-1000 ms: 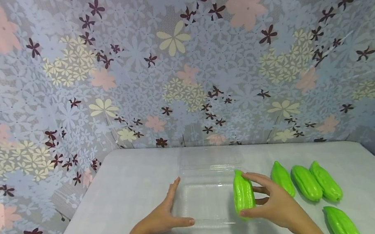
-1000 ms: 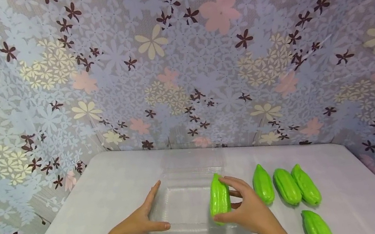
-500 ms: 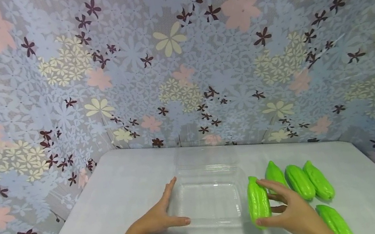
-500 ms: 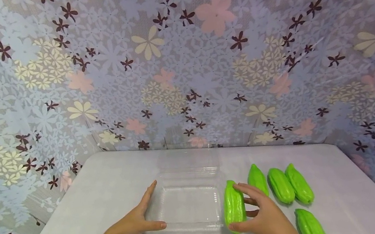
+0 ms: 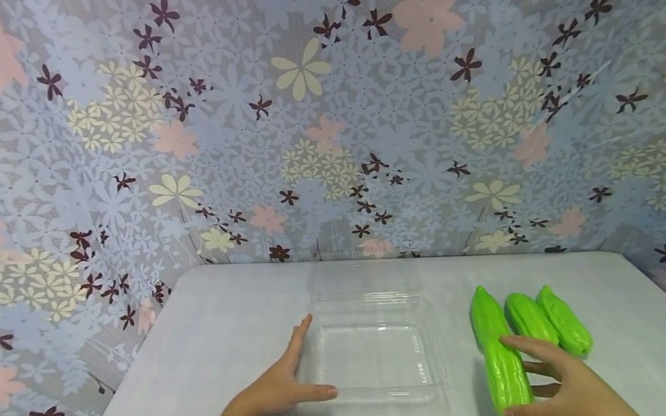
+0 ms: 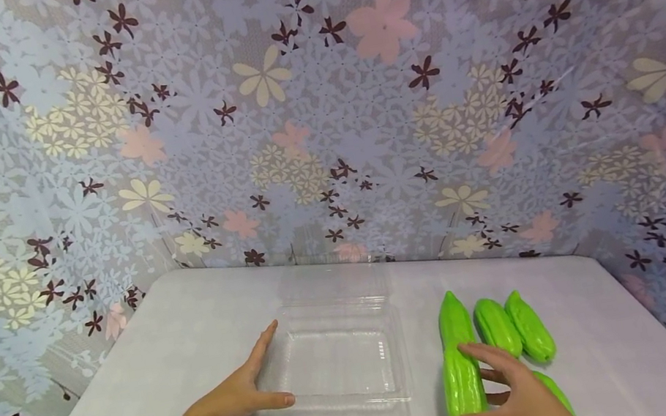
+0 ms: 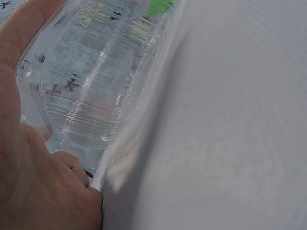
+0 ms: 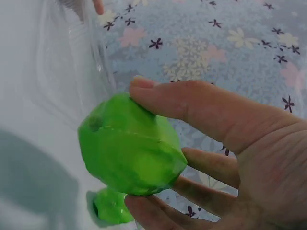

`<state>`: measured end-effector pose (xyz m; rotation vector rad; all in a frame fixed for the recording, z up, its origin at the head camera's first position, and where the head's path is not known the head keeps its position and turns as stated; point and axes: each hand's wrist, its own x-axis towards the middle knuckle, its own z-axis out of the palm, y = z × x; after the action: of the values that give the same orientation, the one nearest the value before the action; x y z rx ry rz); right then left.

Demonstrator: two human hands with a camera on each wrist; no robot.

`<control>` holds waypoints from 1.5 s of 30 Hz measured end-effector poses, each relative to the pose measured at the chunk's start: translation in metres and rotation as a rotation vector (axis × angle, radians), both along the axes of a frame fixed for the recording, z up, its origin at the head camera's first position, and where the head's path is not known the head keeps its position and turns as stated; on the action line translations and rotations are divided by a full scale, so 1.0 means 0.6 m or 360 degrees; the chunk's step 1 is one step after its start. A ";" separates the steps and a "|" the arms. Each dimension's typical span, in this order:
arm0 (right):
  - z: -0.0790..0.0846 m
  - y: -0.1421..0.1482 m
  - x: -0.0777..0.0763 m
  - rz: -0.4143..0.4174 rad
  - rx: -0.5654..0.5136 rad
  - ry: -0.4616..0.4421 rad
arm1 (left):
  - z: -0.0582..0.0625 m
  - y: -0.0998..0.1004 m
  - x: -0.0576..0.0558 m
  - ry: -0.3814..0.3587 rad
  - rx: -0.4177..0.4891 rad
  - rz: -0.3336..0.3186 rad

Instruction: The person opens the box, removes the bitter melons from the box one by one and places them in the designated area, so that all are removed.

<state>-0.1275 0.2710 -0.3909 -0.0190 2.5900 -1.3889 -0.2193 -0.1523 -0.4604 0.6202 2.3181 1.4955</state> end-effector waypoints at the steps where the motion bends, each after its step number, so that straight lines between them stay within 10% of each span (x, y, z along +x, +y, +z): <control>1: -0.003 0.005 0.001 0.0017 -0.0001 0.0000 | 0.000 0.000 0.000 0.0001 -0.0004 0.0001; 19: -0.046 0.057 -0.002 0.0397 -0.0114 0.0003 | 0.001 0.001 0.002 0.0010 -0.0005 0.0006; 45: -0.060 0.064 -0.007 0.0412 -0.0087 -0.0041 | -0.004 0.002 -0.002 0.0016 -0.0025 0.0007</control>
<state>-0.1317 0.3094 -0.4269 -0.3296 2.4242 -1.3534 -0.2203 -0.1513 -0.4627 0.6199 2.3377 1.4783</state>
